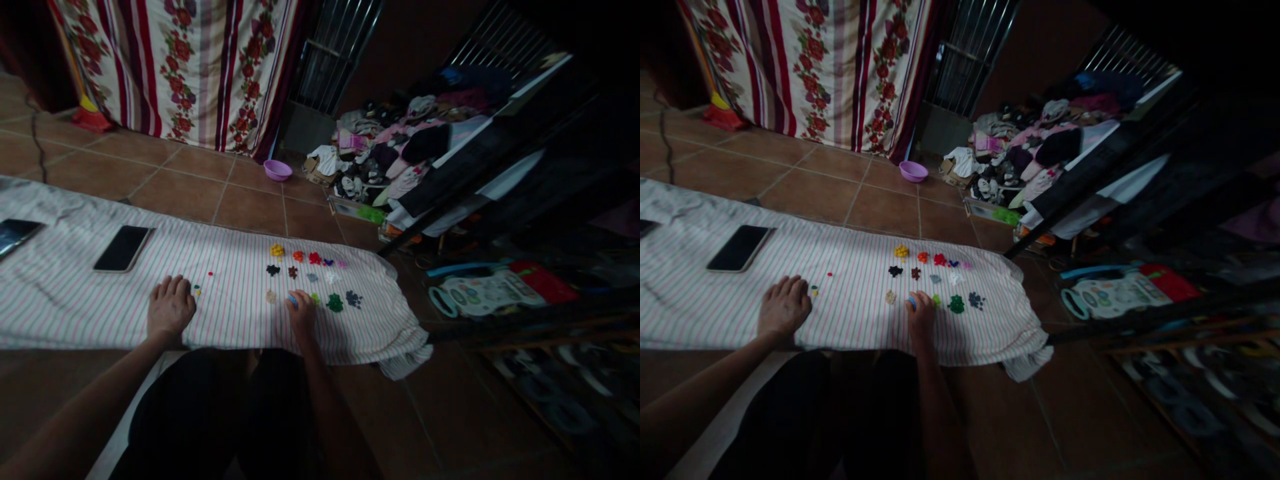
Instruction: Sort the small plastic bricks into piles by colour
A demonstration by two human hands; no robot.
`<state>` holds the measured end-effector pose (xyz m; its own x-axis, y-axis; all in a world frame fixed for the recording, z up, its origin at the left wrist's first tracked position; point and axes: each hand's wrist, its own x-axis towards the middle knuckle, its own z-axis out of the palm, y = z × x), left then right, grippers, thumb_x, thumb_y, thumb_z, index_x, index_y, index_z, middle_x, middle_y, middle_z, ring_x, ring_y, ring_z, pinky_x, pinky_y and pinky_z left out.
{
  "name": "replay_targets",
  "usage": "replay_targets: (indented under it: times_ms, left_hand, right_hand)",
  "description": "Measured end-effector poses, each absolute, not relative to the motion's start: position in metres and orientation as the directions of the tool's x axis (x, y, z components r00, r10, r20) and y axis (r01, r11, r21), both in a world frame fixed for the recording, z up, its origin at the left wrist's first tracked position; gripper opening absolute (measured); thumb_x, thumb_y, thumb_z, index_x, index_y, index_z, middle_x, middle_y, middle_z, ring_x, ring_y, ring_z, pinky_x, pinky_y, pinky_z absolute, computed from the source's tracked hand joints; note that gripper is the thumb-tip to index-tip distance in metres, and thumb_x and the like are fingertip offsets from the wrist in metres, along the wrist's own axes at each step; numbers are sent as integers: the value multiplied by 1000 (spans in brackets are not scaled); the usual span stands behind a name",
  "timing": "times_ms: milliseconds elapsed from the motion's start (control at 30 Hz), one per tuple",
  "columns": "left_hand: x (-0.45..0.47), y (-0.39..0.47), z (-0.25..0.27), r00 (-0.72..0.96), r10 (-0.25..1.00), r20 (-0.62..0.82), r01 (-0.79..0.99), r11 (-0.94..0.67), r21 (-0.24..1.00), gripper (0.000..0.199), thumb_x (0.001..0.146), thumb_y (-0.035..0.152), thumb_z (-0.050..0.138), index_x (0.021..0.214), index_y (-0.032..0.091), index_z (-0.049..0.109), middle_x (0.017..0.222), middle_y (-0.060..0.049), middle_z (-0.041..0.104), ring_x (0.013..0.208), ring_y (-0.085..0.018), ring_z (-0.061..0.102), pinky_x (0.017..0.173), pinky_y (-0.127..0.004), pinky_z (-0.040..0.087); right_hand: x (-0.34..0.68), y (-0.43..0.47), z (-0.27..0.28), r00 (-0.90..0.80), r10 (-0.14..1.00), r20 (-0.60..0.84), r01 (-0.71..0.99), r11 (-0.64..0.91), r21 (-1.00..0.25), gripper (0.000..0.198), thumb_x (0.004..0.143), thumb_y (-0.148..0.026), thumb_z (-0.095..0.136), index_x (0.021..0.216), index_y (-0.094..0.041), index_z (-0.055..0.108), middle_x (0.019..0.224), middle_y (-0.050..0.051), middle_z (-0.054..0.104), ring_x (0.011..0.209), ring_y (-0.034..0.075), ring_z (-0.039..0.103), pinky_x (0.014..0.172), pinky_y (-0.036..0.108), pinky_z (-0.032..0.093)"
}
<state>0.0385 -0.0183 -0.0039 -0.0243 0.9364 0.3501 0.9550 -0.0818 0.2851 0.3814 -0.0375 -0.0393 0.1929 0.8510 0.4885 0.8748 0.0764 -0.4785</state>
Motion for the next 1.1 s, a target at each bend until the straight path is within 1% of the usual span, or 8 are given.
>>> replay_targets:
  times_ms: [200,367,500,600,733,833,967,1100]
  left_hand:
    - [38,-18,-6,-19,932,362,963,-81,257,38,86,27,39,117,16,59,132,-17,60,134,-35,45,109,-51,32]
    - [39,-19,-4,-19,932,362,965,-78,250,36,86,27,40,116,18,58,131,-15,61,133,-34,46,109,-50,32]
    - [39,-18,-3,-24,940,340,959,-75,274,37,85,26,40,115,14,60,133,-19,60,135,-36,45,110,-52,32]
    - [39,-17,-5,-20,938,347,960,-80,270,37,86,26,41,114,13,60,133,-20,60,134,-36,46,110,-52,32]
    - [38,-15,-10,-9,920,393,972,-85,221,35,87,24,42,115,15,60,132,-16,62,132,-34,48,109,-49,34]
    - [37,-15,-12,-10,919,394,974,-80,213,35,88,24,41,115,13,61,132,-17,62,133,-35,48,109,-49,34]
    - [38,-15,-11,-10,923,384,976,-75,204,35,89,23,41,116,12,61,133,-18,61,133,-36,47,110,-50,34]
    - [38,-15,-10,0,924,381,978,-79,193,35,89,23,41,115,11,62,133,-18,61,133,-36,47,109,-50,34]
  right_hand:
    - [383,-35,-40,179,860,478,873,85,-480,27,92,-24,48,99,-18,73,105,10,70,101,23,60,94,39,44]
    - [382,-34,-40,183,842,507,878,92,-469,28,92,-25,47,97,-17,73,104,11,71,100,23,60,93,39,43]
    - [380,-33,-40,187,846,500,873,90,-479,26,91,-24,46,94,-17,72,101,10,71,98,23,60,94,39,42]
    - [380,-32,-39,205,833,514,874,81,-480,26,91,-26,46,95,-16,70,99,11,72,97,23,60,94,40,41]
    - [381,-33,-37,181,830,527,886,95,-454,27,93,-28,45,99,-17,69,103,11,71,101,24,59,94,40,41]
    - [381,-33,-36,167,838,520,887,103,-450,27,92,-26,44,97,-18,69,103,10,71,100,24,59,94,40,40]
    - [381,-32,-36,192,839,509,882,80,-464,26,92,-28,44,94,-17,68,96,11,70,94,24,58,90,40,42]
    - [381,-30,-35,187,841,507,886,79,-457,27,92,-30,45,100,-16,67,100,12,69,96,24,58,90,39,42]
